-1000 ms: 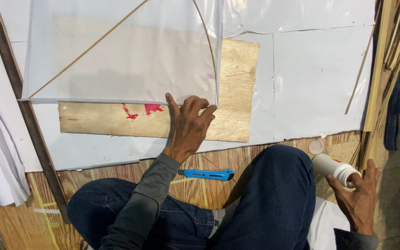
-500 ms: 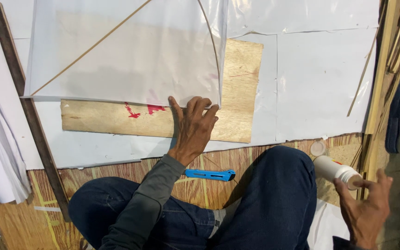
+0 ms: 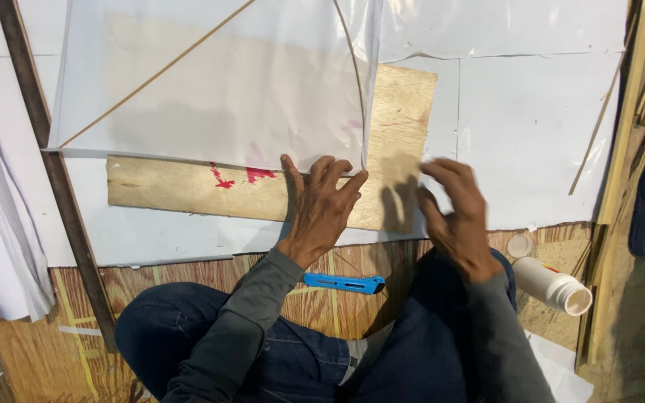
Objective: The person sits on the floor and assembles a kite by folding and pressing a translucent sheet over a wooden frame. They repeatedly smooth the sheet along the frame edges to secure it in place.
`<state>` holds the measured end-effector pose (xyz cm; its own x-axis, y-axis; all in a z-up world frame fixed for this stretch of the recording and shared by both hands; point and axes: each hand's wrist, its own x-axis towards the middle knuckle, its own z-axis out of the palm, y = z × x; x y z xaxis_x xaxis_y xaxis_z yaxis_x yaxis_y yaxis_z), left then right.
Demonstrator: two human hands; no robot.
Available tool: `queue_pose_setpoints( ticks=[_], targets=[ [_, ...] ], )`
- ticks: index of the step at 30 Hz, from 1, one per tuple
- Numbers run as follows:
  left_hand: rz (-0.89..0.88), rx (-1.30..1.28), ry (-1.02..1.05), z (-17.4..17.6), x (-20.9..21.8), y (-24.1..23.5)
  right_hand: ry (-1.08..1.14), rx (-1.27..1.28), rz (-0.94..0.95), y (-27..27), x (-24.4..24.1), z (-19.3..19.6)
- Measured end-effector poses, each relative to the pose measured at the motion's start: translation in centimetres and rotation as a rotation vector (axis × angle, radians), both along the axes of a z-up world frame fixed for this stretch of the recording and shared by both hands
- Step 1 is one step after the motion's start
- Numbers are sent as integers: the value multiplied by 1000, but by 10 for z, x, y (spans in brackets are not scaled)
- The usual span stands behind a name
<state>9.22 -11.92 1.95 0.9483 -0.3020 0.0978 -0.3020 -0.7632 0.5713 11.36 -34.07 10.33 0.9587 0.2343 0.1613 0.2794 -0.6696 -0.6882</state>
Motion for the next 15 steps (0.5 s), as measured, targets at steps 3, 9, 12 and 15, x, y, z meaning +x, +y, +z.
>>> queue_pose_setpoints(
  ticks=[3, 9, 12, 15],
  targets=[
    [-3, 8, 11, 5, 1, 2, 25, -63, 177, 17, 22, -29],
    [2, 21, 2, 17, 3, 3, -27, -374, 423, 37, 52, -37],
    [14, 9, -10, 13, 2, 3, -44, -388, 496, 33, 56, -41],
    [18, 1, -16, 12, 1, 3, -79, -422, 515, 30, 55, -48]
  ],
)
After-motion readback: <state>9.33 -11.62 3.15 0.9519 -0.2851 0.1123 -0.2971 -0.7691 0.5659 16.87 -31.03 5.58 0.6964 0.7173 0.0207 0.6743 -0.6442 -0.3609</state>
